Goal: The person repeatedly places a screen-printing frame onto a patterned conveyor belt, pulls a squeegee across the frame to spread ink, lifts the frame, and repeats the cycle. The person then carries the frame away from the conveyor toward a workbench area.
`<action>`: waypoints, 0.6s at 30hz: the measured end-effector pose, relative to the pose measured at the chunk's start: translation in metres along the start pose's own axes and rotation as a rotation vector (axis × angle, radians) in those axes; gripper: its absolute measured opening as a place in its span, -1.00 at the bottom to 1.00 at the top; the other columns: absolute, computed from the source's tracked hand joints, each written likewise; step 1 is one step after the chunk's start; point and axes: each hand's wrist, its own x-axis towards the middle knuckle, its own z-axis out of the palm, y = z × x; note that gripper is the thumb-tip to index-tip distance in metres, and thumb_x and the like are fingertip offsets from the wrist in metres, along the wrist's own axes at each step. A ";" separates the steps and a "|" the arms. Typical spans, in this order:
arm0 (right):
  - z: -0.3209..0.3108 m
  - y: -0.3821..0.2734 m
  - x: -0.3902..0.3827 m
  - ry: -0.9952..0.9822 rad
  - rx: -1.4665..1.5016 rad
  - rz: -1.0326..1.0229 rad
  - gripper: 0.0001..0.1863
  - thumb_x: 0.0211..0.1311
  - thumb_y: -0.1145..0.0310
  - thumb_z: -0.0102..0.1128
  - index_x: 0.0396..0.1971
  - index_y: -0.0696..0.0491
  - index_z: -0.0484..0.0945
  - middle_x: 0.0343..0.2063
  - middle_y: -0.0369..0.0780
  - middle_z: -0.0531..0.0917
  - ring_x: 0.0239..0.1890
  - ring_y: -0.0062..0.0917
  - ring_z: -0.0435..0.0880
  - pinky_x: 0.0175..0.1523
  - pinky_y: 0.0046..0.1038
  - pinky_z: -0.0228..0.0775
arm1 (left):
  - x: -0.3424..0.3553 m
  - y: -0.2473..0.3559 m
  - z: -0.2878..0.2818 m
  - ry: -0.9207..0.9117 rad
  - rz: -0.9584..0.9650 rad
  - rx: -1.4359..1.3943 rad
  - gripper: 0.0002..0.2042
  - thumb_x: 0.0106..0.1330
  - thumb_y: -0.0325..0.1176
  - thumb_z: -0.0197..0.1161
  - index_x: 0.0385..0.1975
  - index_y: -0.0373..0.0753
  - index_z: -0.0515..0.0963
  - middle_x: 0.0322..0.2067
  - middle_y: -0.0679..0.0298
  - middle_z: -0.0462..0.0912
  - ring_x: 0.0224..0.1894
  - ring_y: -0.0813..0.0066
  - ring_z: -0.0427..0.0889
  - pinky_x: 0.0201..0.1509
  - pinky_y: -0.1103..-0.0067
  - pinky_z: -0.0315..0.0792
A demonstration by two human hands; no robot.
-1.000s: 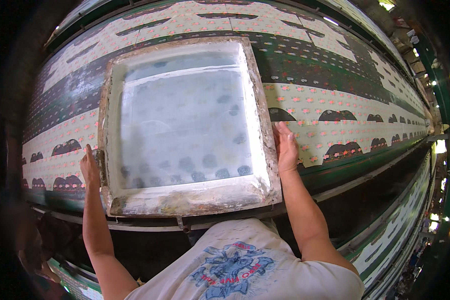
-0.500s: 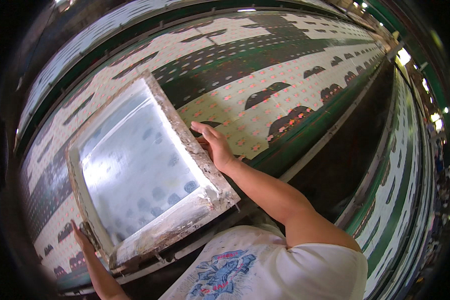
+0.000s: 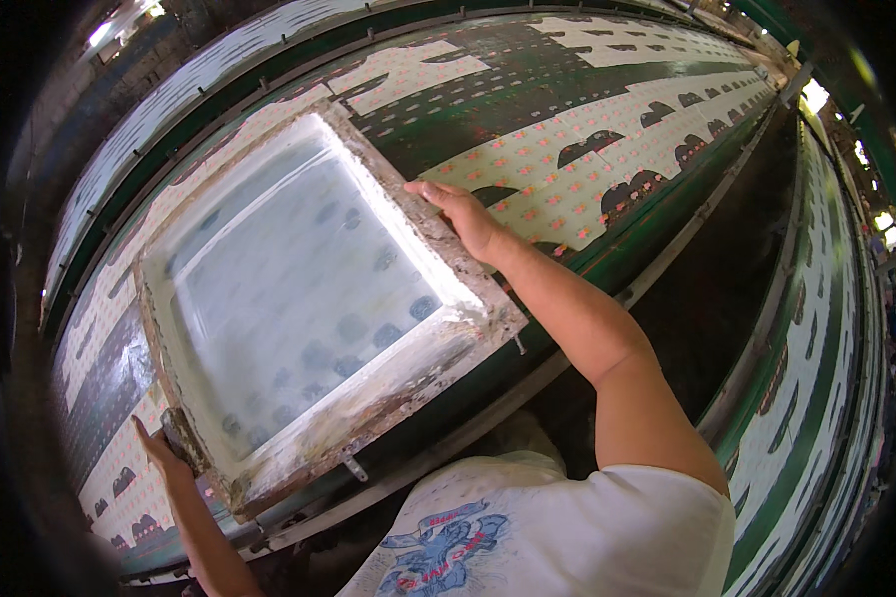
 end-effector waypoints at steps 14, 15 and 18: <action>-0.429 -0.071 -0.022 0.218 -0.011 -0.055 -0.40 0.66 -0.06 0.06 0.38 0.09 0.61 0.28 -0.20 0.67 0.22 -0.50 0.67 0.36 -0.38 0.48 | -0.266 -0.133 0.389 0.091 0.065 -0.057 -0.13 0.46 0.42 0.22 0.24 -0.45 0.43 0.18 0.06 0.46 0.17 0.22 0.48 0.35 0.19 0.38; -0.447 -0.075 -0.022 0.220 -0.019 -0.058 -0.40 0.66 -0.06 0.06 0.38 0.10 0.61 0.28 -0.20 0.67 0.22 -0.50 0.66 0.36 -0.37 0.47 | -0.278 -0.139 0.407 0.098 0.049 -0.073 -0.13 0.47 0.42 0.21 0.23 -0.45 0.42 0.19 0.06 0.45 0.16 0.21 0.48 0.35 0.19 0.38; -0.497 -0.081 -0.023 0.239 -0.036 -0.057 -0.40 0.65 -0.05 0.07 0.38 0.11 0.61 0.28 -0.20 0.67 0.24 -0.50 0.64 0.38 -0.37 0.44 | -0.306 -0.161 0.446 0.079 0.052 -0.066 -0.19 0.45 0.44 0.21 0.02 -0.43 0.53 -0.04 0.12 0.57 0.04 0.18 0.58 0.26 0.20 0.47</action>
